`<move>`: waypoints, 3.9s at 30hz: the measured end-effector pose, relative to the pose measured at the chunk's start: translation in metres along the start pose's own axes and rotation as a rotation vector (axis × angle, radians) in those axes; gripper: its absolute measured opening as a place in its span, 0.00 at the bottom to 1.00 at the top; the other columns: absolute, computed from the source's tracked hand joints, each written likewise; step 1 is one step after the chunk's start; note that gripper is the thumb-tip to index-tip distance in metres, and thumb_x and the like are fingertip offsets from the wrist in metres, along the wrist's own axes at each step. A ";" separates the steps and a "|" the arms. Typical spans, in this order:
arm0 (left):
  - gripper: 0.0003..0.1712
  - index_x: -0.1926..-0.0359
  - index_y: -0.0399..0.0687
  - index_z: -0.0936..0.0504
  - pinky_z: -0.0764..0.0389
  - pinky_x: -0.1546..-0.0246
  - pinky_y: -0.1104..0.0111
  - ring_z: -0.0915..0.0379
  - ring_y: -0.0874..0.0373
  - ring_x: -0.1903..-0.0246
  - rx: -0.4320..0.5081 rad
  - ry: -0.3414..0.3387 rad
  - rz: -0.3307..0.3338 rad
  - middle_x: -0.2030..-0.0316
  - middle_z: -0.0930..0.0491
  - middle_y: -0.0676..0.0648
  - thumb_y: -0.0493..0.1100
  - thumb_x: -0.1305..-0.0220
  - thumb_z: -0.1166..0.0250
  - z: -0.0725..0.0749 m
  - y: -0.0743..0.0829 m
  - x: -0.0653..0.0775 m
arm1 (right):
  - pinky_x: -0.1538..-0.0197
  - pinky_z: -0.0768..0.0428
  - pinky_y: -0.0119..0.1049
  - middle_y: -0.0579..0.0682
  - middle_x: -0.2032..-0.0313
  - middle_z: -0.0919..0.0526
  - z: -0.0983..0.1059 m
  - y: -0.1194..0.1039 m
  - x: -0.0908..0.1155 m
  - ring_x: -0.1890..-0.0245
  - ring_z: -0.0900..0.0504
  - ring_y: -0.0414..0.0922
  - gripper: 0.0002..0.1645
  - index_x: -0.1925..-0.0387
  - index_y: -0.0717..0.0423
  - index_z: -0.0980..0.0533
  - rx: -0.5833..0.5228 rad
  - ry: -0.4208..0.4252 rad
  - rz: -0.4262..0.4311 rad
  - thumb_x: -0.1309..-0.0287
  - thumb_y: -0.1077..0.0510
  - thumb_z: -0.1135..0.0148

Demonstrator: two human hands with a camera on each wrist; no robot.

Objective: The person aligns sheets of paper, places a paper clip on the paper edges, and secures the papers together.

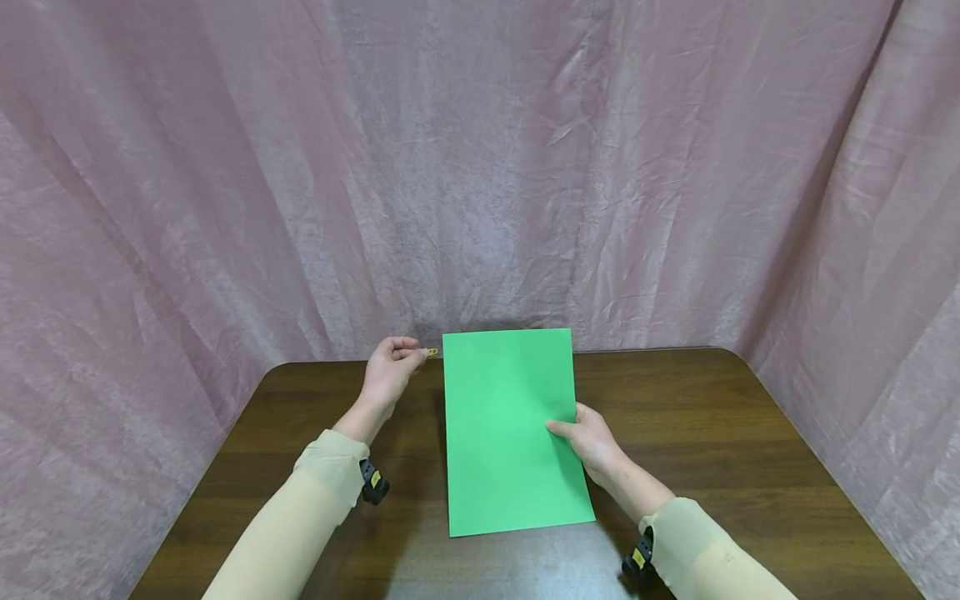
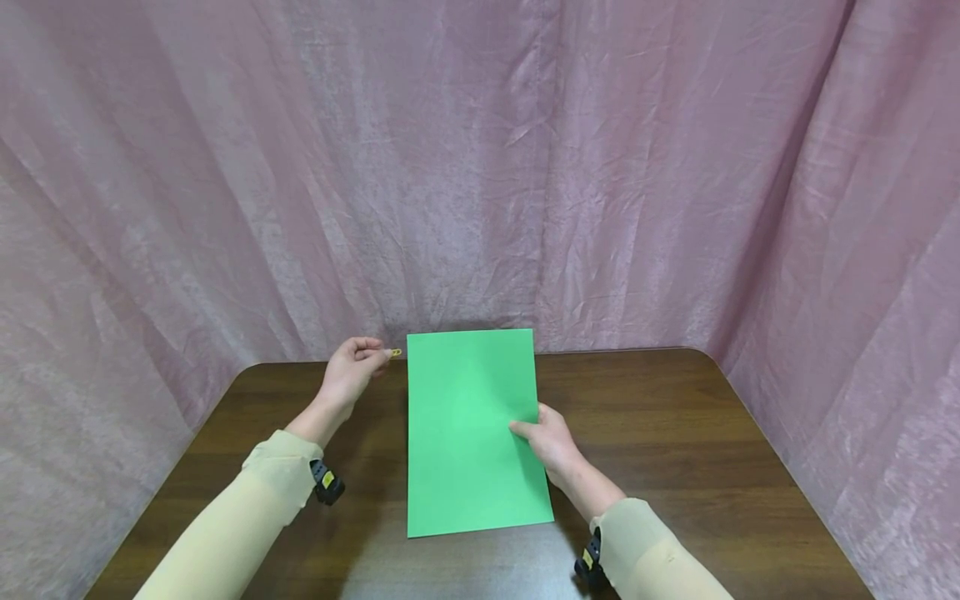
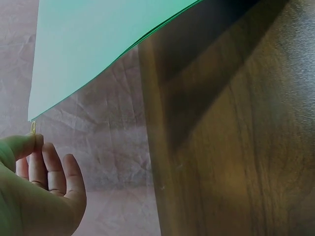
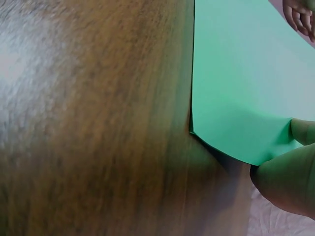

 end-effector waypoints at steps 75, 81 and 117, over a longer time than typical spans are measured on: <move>0.24 0.36 0.33 0.29 0.21 0.52 0.62 0.21 0.52 0.56 -0.044 -0.029 -0.045 0.52 0.18 0.39 0.39 0.28 0.35 -0.008 0.010 -0.006 | 0.58 0.16 0.48 0.60 0.50 0.17 -0.004 -0.005 0.005 0.60 0.15 0.51 0.25 0.35 0.66 0.29 -0.012 -0.017 0.007 0.29 0.63 0.39; 0.20 0.41 0.38 0.26 0.20 0.54 0.64 0.21 0.53 0.58 -0.037 -0.025 -0.050 0.53 0.18 0.39 0.38 0.29 0.34 -0.008 0.011 -0.005 | 0.59 0.16 0.49 0.60 0.51 0.17 -0.004 -0.004 0.004 0.60 0.15 0.51 0.25 0.34 0.66 0.29 -0.009 -0.022 0.006 0.29 0.63 0.40; 0.22 0.40 0.36 0.27 0.20 0.51 0.64 0.21 0.54 0.55 -0.023 -0.036 -0.042 0.54 0.17 0.40 0.38 0.30 0.33 -0.011 0.011 -0.004 | 0.58 0.16 0.46 0.61 0.49 0.17 -0.006 -0.002 0.002 0.59 0.15 0.50 0.25 0.35 0.67 0.29 -0.004 -0.027 0.003 0.29 0.64 0.40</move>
Point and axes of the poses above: each hand's wrist, its own x-axis away from the middle knuckle, its own z-axis out of the back of the hand, y = z × x, the point moved 6 cm from there along -x, towards the middle knuckle
